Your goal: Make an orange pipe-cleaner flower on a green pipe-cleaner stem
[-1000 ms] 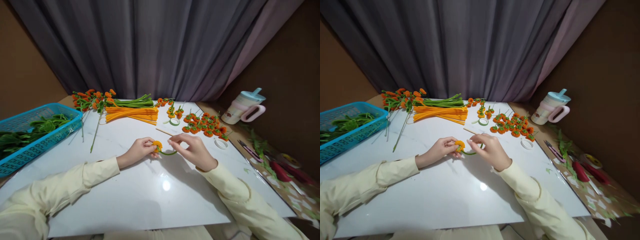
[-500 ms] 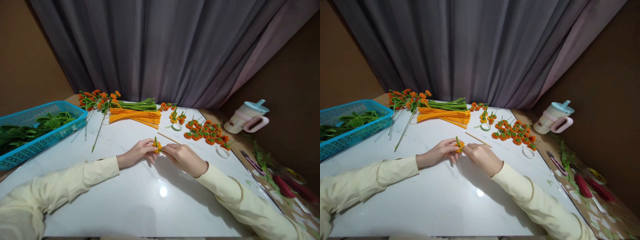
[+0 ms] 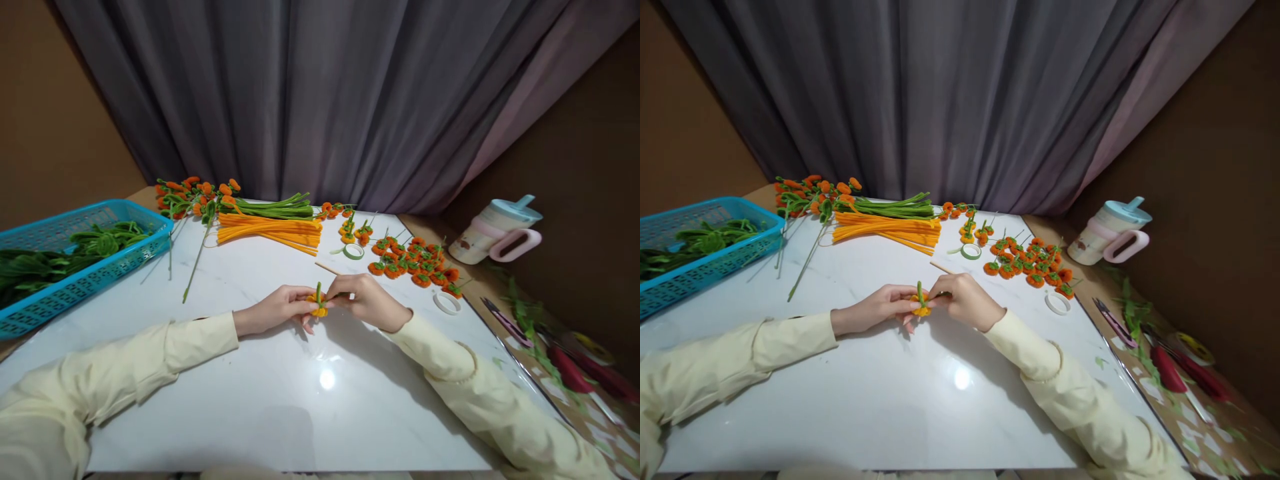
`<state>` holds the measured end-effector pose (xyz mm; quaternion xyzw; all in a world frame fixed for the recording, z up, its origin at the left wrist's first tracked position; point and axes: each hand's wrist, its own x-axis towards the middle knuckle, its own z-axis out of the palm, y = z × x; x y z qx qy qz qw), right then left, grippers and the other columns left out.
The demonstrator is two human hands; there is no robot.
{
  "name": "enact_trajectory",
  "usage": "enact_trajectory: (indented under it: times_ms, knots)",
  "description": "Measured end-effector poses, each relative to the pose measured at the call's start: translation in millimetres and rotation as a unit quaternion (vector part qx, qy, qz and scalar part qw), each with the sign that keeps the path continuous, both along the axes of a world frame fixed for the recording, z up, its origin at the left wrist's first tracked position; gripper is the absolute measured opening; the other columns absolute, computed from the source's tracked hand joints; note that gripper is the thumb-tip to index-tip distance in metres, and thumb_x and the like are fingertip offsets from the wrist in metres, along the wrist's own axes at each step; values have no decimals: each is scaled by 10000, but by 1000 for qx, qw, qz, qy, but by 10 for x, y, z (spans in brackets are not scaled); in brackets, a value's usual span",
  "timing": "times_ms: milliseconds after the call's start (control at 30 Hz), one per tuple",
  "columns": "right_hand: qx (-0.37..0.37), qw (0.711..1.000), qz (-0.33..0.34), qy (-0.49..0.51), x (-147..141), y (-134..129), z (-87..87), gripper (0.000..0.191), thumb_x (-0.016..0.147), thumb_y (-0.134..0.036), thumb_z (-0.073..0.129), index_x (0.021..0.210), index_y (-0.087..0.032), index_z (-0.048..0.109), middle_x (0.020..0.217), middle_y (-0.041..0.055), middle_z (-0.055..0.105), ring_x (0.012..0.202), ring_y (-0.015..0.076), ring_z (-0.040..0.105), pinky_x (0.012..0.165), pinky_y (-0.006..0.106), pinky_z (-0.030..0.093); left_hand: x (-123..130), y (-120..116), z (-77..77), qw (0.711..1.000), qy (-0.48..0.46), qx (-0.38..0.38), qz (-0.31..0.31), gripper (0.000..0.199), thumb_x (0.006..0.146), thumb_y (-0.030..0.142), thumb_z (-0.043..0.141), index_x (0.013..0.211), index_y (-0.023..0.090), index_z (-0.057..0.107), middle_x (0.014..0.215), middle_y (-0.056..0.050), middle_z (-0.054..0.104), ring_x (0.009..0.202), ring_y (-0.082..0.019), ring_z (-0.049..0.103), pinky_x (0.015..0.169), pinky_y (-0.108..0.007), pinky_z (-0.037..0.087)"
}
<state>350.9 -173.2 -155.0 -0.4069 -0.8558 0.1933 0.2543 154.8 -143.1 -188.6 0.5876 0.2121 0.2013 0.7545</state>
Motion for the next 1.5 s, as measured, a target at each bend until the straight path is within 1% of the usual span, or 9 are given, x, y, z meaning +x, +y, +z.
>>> enact_trajectory:
  times_ms: [500,767,933,1033,1100,1167,1300,1400,1500]
  knots:
    - [-140,988,-69,16,-37,10,-55,19,724,-126,675,726,-139,661,695,27,667,626,126,588,598,223,440,-15,-11,15,998,39,-4,-51,229,763,304,628,881,109,603,766,-11,538,637,-101,559,684,-296,530]
    - [27,999,14,12,-52,-29,-4,64,786,-202,652,820,-168,611,871,69,618,873,185,531,807,327,429,-33,26,9,997,47,-28,-46,193,730,254,550,836,96,582,687,-9,507,498,-95,516,479,-233,454]
    - [-92,989,14,117,-96,-25,-46,121,778,-264,650,783,-155,599,821,42,567,723,131,522,700,274,457,-37,67,21,997,35,-54,-44,163,686,248,535,746,102,573,628,-1,470,469,-77,417,451,-217,398]
    - [-220,959,-24,178,-91,-3,-75,243,712,-361,697,762,-147,593,756,12,567,636,106,515,645,263,455,-28,62,46,997,22,-58,-51,261,721,300,565,912,121,568,732,-14,504,534,-76,412,495,-209,406]
    - [-296,926,-47,231,-86,7,-82,328,645,-405,740,765,-147,577,725,1,584,634,109,539,647,267,459,-25,35,53,999,30,16,-29,406,728,310,626,1084,152,514,865,-31,540,613,-84,460,549,-204,417]
    - [-341,894,-64,285,-89,10,-81,370,593,-400,774,767,-146,569,724,-1,600,664,117,568,668,271,464,-29,-3,42,986,59,157,14,556,712,309,686,1200,175,453,957,-46,561,689,-106,504,615,-217,435]
    - [-360,859,-78,356,-120,1,-82,358,564,-331,802,771,-141,579,681,-25,585,635,96,561,647,244,456,-55,-59,-11,903,104,399,120,486,807,364,605,1235,174,472,1102,-97,581,883,-189,568,781,-281,464]
    - [-365,841,-71,393,-141,-7,-97,364,570,-320,801,793,-148,569,690,-23,590,626,92,566,644,239,458,-87,-48,-45,872,86,458,147,457,856,325,540,1280,178,452,1223,-110,553,1086,-231,542,934,-319,428]
    - [-355,850,-69,383,-142,-12,-108,385,592,-356,788,820,-162,545,713,-14,596,643,105,581,660,255,470,-118,-13,-68,861,78,482,141,439,872,298,500,1290,170,455,1260,-110,543,1160,-235,513,1010,-334,386]
